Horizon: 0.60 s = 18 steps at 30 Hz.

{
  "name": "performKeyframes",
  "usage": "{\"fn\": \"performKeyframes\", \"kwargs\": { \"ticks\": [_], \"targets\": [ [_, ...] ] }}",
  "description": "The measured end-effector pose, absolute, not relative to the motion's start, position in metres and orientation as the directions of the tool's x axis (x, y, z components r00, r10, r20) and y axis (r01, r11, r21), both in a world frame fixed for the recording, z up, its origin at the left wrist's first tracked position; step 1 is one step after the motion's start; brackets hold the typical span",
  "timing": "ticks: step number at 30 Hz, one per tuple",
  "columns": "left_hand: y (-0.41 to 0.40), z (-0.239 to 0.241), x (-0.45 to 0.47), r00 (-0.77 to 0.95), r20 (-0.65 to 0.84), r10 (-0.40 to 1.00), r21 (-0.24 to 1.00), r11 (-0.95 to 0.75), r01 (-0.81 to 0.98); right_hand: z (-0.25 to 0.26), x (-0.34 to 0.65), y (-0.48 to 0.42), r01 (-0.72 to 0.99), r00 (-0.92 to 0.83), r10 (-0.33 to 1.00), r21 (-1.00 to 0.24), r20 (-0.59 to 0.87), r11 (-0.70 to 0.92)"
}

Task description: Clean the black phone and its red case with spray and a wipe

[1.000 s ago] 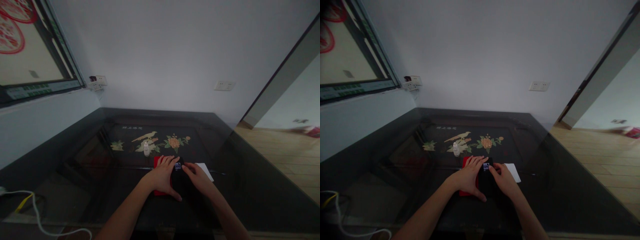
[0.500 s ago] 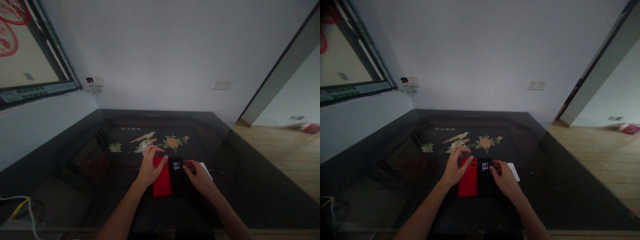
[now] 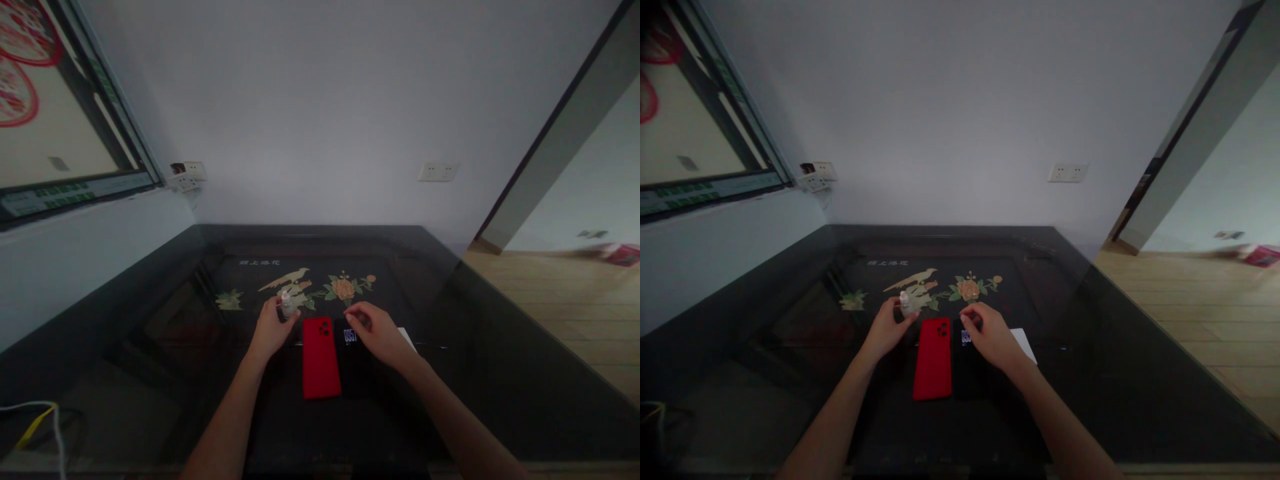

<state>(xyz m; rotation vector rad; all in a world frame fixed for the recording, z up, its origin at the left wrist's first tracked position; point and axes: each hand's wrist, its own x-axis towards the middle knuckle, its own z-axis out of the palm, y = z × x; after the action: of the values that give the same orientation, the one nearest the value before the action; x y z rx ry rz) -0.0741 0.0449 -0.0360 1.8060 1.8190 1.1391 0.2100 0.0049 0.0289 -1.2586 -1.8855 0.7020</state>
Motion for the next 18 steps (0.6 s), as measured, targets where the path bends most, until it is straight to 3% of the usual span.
{"fn": "performKeyframes", "kwargs": {
  "ticks": [6, 10, 18],
  "targets": [
    [0.044, -0.027, -0.076, -0.056, 0.273, 0.961, 0.702, -0.159, 0.694, 0.020, 0.187, 0.011, 0.348, -0.153, 0.924, -0.856, 0.351, 0.382],
    [0.033, -0.012, -0.060, -0.088, 0.309, 0.947, 0.759, -0.189, 0.623, 0.015, 0.190, 0.003, 0.300, -0.150, 0.924, -0.874, 0.353, 0.383],
    [-0.002, 0.017, -0.015, 0.388, 0.350, 0.853, 0.623, -0.521, 0.584, 0.008, 0.188, 0.003, 0.036, -0.183, 0.950, -0.964, 0.253, 0.263]
  ]
}}
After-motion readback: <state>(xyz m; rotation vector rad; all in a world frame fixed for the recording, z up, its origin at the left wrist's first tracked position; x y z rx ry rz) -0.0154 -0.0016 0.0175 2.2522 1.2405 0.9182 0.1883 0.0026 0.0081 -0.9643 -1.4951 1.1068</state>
